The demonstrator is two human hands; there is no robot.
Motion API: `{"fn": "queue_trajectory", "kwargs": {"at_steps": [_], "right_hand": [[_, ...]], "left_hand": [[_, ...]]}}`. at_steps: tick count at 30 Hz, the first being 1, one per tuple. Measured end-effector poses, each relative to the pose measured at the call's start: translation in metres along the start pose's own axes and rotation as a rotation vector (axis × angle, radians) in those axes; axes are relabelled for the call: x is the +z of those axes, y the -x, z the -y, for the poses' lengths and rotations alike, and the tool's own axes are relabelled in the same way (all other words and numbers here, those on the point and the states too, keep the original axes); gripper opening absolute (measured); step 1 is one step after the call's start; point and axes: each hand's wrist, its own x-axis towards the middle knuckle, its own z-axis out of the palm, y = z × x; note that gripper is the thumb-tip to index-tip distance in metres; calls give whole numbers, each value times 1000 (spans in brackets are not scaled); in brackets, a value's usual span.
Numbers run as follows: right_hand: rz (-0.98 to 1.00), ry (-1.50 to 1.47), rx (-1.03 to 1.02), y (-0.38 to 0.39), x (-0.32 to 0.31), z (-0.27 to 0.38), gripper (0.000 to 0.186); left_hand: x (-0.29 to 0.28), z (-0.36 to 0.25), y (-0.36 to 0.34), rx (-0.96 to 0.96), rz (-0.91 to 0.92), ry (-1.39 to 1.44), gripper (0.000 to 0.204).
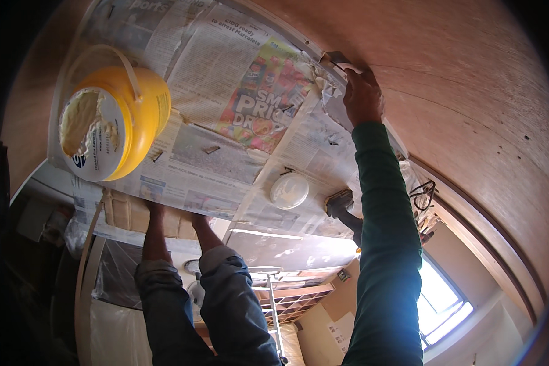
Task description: The person uses a power drill to secure a wooden panel to a wall, then applies adhesive from a yellow bucket onto the panel's edge using a putty knife. They position a long wooden trim piece against the wall and apply adhesive to it as well.
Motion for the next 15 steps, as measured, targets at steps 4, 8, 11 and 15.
{"fn": "queue_trajectory", "kwargs": {"at_steps": [4, 8, 11, 15], "right_hand": [[48, -5, -21, 4, -3, 1, 21], [-19, -57, -47, 9, -8, 5, 26], [-59, -84, -58, 7, -9, 7, 26], [-80, -37, -65, 1, -6, 7, 21]], "left_hand": [[-1, 3, -3, 218, -50, -89, 48], [-4, 11, -2, 130, -50, -69, 47], [-5, 13, -2, 174, -60, -110, 47], [-3, 10, -2, 72, -101, -42, 48]]}}
